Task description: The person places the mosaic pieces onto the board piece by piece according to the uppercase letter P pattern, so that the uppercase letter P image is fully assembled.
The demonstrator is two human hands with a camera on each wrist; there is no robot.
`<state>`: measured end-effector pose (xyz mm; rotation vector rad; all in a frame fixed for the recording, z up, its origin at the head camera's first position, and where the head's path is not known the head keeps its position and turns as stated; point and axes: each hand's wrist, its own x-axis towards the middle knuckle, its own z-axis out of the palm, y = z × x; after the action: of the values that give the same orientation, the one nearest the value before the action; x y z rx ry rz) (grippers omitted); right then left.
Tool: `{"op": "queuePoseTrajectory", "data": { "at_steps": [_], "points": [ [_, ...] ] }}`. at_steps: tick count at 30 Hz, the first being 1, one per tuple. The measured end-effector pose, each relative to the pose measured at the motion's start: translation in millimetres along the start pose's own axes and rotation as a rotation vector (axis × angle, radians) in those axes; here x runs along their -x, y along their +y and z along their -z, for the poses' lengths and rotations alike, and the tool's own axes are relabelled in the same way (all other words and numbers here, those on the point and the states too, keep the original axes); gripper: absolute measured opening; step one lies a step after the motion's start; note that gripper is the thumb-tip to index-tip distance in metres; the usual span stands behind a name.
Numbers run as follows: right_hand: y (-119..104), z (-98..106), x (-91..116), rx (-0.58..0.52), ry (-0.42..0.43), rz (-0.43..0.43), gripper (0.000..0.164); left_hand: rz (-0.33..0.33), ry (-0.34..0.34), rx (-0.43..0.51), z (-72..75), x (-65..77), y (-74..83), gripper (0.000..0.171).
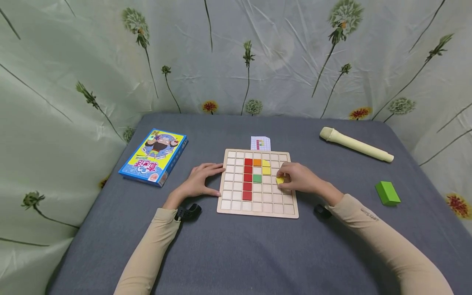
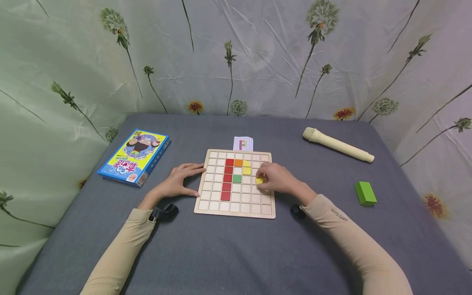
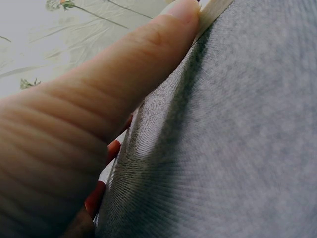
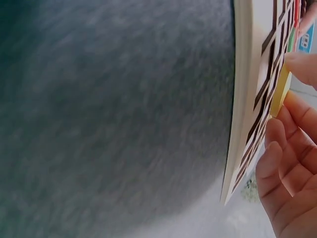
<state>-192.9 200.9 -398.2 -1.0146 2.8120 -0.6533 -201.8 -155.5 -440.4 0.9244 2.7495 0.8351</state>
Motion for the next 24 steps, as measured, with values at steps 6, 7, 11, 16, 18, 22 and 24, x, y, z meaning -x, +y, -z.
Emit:
{"op": "queuePoseTrajectory", "data": {
  "at_steps": [6, 7, 11, 16, 18, 22, 24],
  "points": [
    [-9.5, -3.9, -9.2, 0.038, 0.011, 0.008, 0.02, 0.006, -0.001, 0.0, -0.5, 0.4, 1.1, 0.083],
    [-10.6, -4.4, -10.8, 0.039, 0.015, 0.016, 0.019, 0.006, -0.002, 0.001, -0.6, 0.3, 1.3, 0.084],
    [-12.8, -6.3, -16.7, 0.044, 0.005, 0.024, 0.02, 0.006, -0.002, 0.003, -1.1, -0.7, 1.4, 0.084],
    [-12.0, -9.7, -21.6, 0.066, -0.013, 0.017, 0.02, 0.002, 0.001, 0.008, -2.4, -1.9, 1.9, 0.083],
    [-12.5, -11.3, -23.6, 0.071, -0.011, 0.022, 0.02, 0.002, 0.001, 0.006, -2.9, -1.8, 1.8, 0.083],
    [-15.3, -14.0, -27.4, 0.071, 0.004, 0.026, 0.02, 0.001, 0.004, 0.008, -3.3, -1.6, 1.8, 0.083],
    [-16.7, -15.3, -29.6, 0.068, 0.012, 0.02, 0.02, 0.004, 0.008, 0.009, -3.3, -1.4, 1.6, 0.083]
  ]
}}
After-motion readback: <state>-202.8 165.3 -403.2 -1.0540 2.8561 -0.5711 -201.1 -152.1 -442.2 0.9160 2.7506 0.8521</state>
